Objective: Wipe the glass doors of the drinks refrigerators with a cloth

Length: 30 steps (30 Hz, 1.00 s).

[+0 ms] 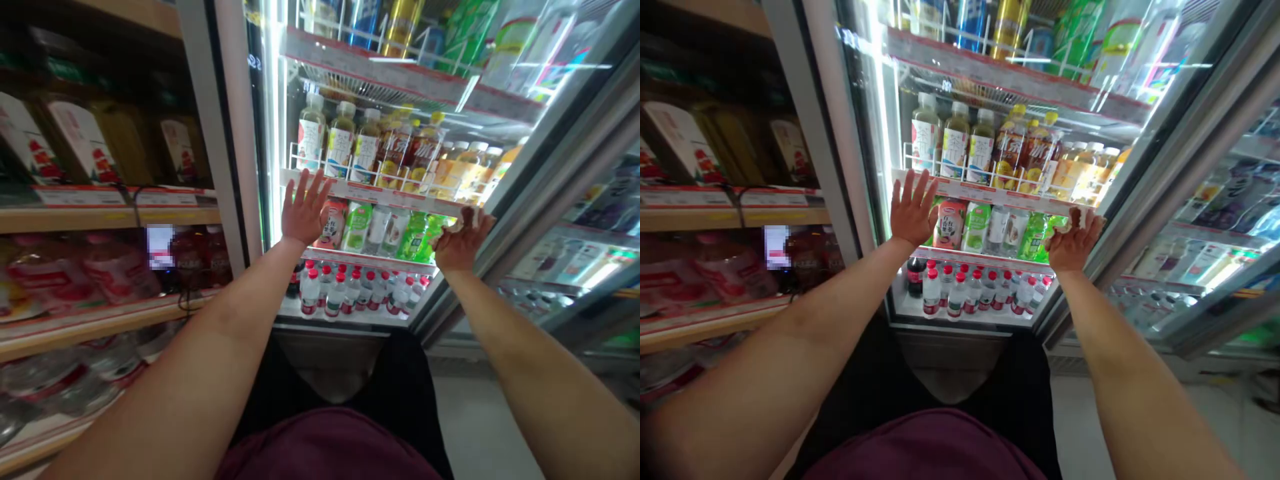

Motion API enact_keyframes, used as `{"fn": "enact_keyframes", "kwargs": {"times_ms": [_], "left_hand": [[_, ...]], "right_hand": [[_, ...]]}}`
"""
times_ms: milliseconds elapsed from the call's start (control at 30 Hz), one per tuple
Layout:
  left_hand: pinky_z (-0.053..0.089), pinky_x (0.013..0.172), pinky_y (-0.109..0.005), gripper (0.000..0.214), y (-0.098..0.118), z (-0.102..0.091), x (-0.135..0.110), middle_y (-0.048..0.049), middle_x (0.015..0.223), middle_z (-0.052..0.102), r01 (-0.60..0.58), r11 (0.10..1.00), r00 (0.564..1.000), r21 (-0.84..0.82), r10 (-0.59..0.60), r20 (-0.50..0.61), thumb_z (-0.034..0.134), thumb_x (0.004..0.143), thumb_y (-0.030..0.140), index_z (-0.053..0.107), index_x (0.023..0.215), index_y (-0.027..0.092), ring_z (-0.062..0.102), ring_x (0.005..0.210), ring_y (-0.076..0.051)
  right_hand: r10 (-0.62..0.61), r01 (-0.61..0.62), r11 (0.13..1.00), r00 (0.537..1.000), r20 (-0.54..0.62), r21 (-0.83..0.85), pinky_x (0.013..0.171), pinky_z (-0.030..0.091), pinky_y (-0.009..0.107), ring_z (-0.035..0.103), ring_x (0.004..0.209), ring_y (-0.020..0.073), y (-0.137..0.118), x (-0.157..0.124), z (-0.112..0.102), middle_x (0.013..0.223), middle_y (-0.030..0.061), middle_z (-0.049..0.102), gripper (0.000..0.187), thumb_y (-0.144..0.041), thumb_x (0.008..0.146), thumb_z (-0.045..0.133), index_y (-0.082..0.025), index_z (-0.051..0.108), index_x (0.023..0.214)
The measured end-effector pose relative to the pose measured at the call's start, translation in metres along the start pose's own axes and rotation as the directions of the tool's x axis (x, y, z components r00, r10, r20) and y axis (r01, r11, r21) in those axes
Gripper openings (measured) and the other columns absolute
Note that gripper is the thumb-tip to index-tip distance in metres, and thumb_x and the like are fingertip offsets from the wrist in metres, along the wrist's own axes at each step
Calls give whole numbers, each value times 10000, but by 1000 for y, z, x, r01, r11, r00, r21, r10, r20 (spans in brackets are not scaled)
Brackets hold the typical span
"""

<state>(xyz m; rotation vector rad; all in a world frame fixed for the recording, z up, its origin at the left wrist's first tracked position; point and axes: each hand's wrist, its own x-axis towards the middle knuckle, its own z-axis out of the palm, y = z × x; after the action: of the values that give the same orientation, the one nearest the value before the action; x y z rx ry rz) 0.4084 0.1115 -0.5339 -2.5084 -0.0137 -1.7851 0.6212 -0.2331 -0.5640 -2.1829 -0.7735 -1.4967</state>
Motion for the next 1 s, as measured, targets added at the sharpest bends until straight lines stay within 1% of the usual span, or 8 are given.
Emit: {"fn": "enact_keyframes", "kwargs": {"times_ms": [133, 200, 333, 467, 567, 700, 833, 1000], "left_hand": [[49, 1286, -552, 599, 0, 0, 0, -25, 1634, 281, -11, 999, 1000, 37, 11, -11, 404, 996, 336, 301, 1582, 275, 63, 1548, -244], [51, 1287, -547, 603, 0, 0, -1, -15, 1637, 274, -4, 999, 1000, 39, 4, -5, 402, 995, 338, 292, 1585, 285, 62, 1549, -240], [32, 1286, -548, 603, 0, 0, 0, -12, 1638, 268, 11, 1000, 1000, 13, -11, 14, 402, 994, 351, 293, 1584, 289, 51, 1550, -242], [10, 1286, -550, 613, 1, -1, 0, -6, 1641, 261, 33, 999, 999, -16, -32, 37, 415, 984, 341, 296, 1583, 293, 43, 1550, -247], [-4, 1285, -546, 618, 1, -1, 0, -8, 1645, 251, 32, 999, 998, -14, -31, 45, 419, 981, 343, 298, 1584, 283, 33, 1551, -250], [7, 1284, -548, 611, 1, -2, 0, -7, 1645, 249, 26, 1000, 999, 8, -27, 46, 413, 984, 342, 305, 1581, 279, 36, 1551, -250], [8, 1282, -558, 619, 1, -2, 0, -9, 1647, 243, 42, 999, 998, -14, -41, 57, 422, 978, 343, 301, 1582, 285, 39, 1551, -258], [15, 1284, -552, 612, 2, -2, 0, -14, 1643, 254, 30, 1000, 998, -1, -30, 48, 417, 982, 351, 309, 1581, 282, 43, 1552, -255]], "right_hand": [[-34, 29, 997, 997, -70, -66, 1185, 189, 712, 74, 1528, 417, 7, -23, 10, 1570, 280, 259, 667, -395, 986, 316, -16, 300, 1534], [-67, 63, 996, 995, -69, -57, 1194, 195, 692, 66, 1533, 402, 11, -34, 14, 1590, 244, 250, 649, -399, 976, 340, -67, 333, 1534], [-183, 185, 982, 981, 66, -24, 1185, 228, 677, 110, 1525, 417, 21, -64, 14, 1605, 187, 276, 548, -419, 960, 447, -160, 516, 1438], [-336, 343, 939, 908, 250, 16, 1156, 286, 669, 310, 1464, 417, 27, -99, 15, 1485, 166, 486, 430, -397, 955, 508, -210, 642, 1318], [-400, 407, 913, 868, 294, 40, 1157, 318, 636, 395, 1424, 398, 24, -121, 19, 1437, 153, 551, 374, -370, 950, 541, -218, 680, 1262], [-445, 448, 891, 836, 321, 69, 1166, 317, 619, 427, 1407, 390, 15, -139, 22, 1447, 131, 556, 317, -307, 933, 574, -228, 713, 1207], [-545, 521, 836, 745, 385, 175, 1190, 314, 558, 432, 1417, 340, 6, -153, 21, 1486, 64, 524, 419, -181, 900, 559, -281, 675, 1290], [-763, 663, 646, 576, 295, 379, 1250, 219, 496, 472, 1399, 221, -13, -168, 28, 1446, 10, 564, 542, -59, 884, 486, -301, 625, 1349]]}}
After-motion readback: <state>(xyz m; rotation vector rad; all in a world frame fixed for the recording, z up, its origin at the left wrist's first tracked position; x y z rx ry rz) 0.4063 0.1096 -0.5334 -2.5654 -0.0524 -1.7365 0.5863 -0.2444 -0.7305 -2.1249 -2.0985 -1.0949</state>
